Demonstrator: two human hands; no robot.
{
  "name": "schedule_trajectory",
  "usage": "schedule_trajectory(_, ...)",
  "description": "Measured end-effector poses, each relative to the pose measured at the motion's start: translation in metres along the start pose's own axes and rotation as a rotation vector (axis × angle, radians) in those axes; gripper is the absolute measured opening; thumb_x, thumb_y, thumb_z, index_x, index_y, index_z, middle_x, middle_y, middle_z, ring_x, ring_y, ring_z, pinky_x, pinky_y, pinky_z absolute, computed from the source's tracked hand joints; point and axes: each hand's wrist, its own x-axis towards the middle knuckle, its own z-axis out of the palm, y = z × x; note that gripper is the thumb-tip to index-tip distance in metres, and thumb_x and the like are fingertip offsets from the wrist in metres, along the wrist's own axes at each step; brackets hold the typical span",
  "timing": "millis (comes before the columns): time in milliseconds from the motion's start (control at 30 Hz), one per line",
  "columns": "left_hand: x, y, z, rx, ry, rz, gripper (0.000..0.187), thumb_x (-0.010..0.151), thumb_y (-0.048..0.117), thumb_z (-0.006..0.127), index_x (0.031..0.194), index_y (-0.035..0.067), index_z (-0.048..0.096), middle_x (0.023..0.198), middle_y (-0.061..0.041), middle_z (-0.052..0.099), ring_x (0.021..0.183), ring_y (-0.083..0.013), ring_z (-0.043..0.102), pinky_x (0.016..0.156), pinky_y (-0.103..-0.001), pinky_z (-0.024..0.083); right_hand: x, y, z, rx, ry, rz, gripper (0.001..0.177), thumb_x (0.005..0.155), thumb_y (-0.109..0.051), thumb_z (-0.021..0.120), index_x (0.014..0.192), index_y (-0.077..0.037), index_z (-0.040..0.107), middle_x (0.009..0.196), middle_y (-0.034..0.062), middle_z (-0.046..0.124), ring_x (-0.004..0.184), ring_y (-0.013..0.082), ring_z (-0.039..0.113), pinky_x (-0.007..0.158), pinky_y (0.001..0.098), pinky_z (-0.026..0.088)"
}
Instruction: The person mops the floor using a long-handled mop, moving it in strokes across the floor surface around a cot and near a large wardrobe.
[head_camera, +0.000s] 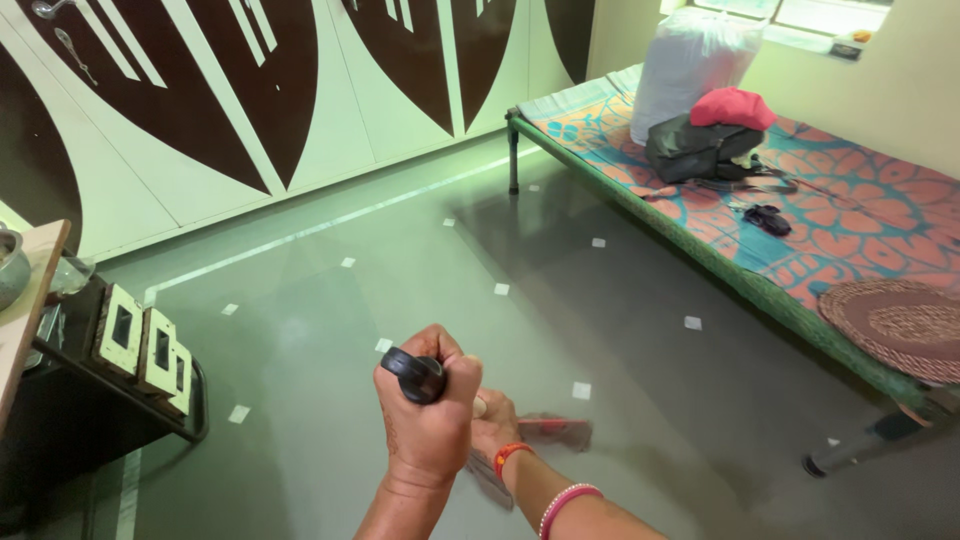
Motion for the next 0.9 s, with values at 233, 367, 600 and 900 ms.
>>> schedule_trajectory(233, 0.027, -0.049, 0.002, 0.074, -0.006, 0.123, 0.021, 0.082, 0.008, 0.063, 0.067, 0.004, 0.048, 0.059, 0.002, 0.041, 0.058, -0.0077, 0.038, 0.050, -0.027, 0.037, 0.074, 0.011, 0.008, 0.034, -0.024, -0.058, 0.011, 0.085, -0.018, 0.070, 0.084, -0.008, 0.065, 0.081, -0.0030, 0.065, 0.080, 0.0053, 0.058, 0.072, 0.0274, 0.051)
schedule_trajectory(367, 0.030, -0.091, 0.002, 0.005, -0.050, 0.203, 0.024, 0.082, 0.009, 0.068, 0.068, 0.003, 0.049, 0.061, 0.001, 0.046, 0.061, -0.0085, 0.042, 0.053, -0.027, 0.041, 0.104, 0.016, 0.014, 0.057, -0.057, -0.067, 0.009, 0.088, -0.017, 0.067, 0.086, -0.010, 0.063, 0.083, -0.0038, 0.062, 0.081, 0.0053, 0.058, 0.074, 0.0264, 0.050)
schedule_trajectory(600, 0.050, -0.117, 0.005, -0.149, -0.146, 0.285, 0.028, 0.088, 0.010, 0.067, 0.071, 0.002, 0.046, 0.069, -0.005, 0.053, 0.063, -0.0116, 0.046, 0.057, -0.029, 0.041, 0.152, 0.024, 0.027, 0.142, -0.147, -0.083, 0.007, 0.093, -0.016, 0.061, 0.088, -0.013, 0.059, 0.086, -0.0054, 0.057, 0.084, 0.0053, 0.056, 0.077, 0.0248, 0.049)
schedule_trajectory(900, 0.118, -0.111, 0.030, 0.141, 0.018, 0.161, 0.027, 0.080, 0.015, 0.065, 0.065, 0.003, 0.045, 0.055, -0.005, 0.042, 0.054, -0.0128, 0.038, 0.049, -0.031, 0.040, 0.194, 0.026, 0.017, 1.340, -0.694, -0.002, 0.009, 0.099, -0.014, 0.053, 0.091, -0.016, 0.053, 0.090, -0.0073, 0.050, 0.088, 0.0053, 0.054, 0.081, 0.0227, 0.048)
